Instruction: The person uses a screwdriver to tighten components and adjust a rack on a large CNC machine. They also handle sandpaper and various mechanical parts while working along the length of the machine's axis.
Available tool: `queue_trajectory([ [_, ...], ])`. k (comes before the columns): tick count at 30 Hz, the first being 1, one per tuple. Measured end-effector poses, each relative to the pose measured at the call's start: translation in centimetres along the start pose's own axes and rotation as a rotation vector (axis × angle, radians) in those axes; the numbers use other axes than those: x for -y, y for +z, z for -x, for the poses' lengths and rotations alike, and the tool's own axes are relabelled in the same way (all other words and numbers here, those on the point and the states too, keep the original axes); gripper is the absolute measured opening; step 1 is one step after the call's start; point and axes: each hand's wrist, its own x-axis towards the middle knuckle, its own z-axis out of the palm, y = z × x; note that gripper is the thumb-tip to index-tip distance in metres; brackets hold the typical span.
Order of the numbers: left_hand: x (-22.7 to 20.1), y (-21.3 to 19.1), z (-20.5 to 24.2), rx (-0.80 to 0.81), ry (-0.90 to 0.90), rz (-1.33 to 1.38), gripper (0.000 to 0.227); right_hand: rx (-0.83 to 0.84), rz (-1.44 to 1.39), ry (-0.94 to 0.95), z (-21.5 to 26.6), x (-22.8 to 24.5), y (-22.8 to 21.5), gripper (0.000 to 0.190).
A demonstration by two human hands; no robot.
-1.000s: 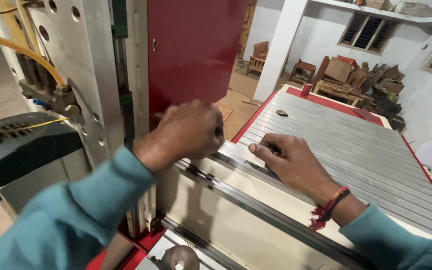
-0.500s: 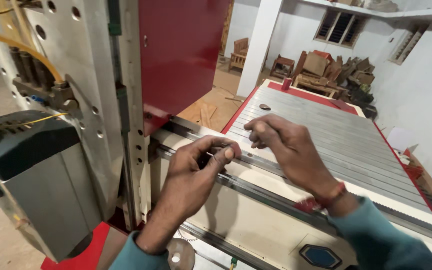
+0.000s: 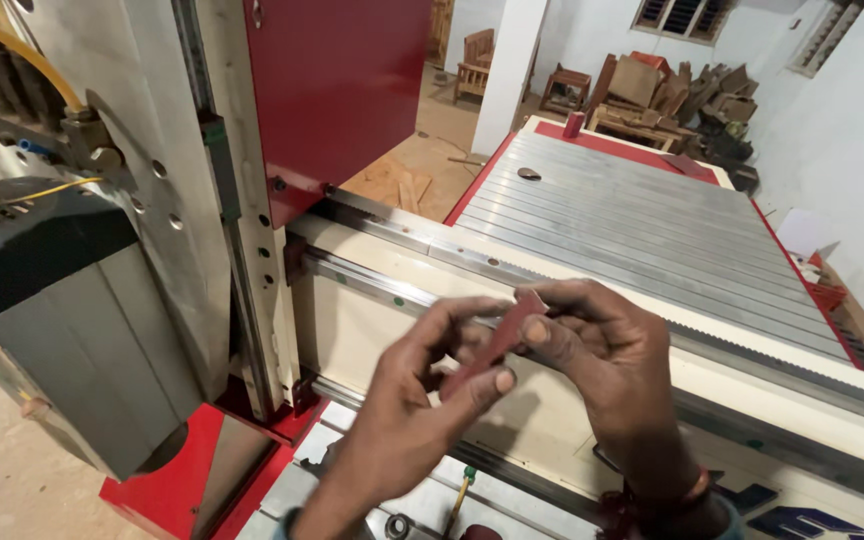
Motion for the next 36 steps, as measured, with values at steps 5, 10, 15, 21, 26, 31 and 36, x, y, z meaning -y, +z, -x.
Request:
queue_trajectory([
  [5,2.2,1.1,0.9,-0.103,-0.015,-0.118,0.036,0.039,0.127,-0.046,1.9,-1.1,-0.1,0.028],
  [10,4.5,0.9,2.0,-0.16,-0.011,-0.169,0.033,-0.018,0.499,-0.11,4.0,-2.3,-0.3,0.038],
  [15,9.1,-0.2,3.5,-0.323,-0.218,-0.204,0.026,-0.205,0.671,-0.218,8.0,-5.9,-0.4,0.032],
  [21,14.0,-2.1,6.3,-0.326,-0.234,-0.319,0.017,-0.279,0.666,-0.113,14.3,-13.6,-1.1,0.013],
  [26,19.8,-4.0,9.7,-0.253,-0.439,-0.334,0.018,-0.24,0.73,0.076,18.6,-18.3,-1.3,0.01],
  [31,29.1,-4.8,13.8,-0.409,-0.732,0.063,0.028,-0.051,0.771,0.256,22.4,-23.5,-1.1,0.011],
  [36,37.7,-6.5,14.3,-0.757,-0.78,0.59,0.014,-0.137,0.537,0.584,26.5,-30.3,0.2,0.015],
])
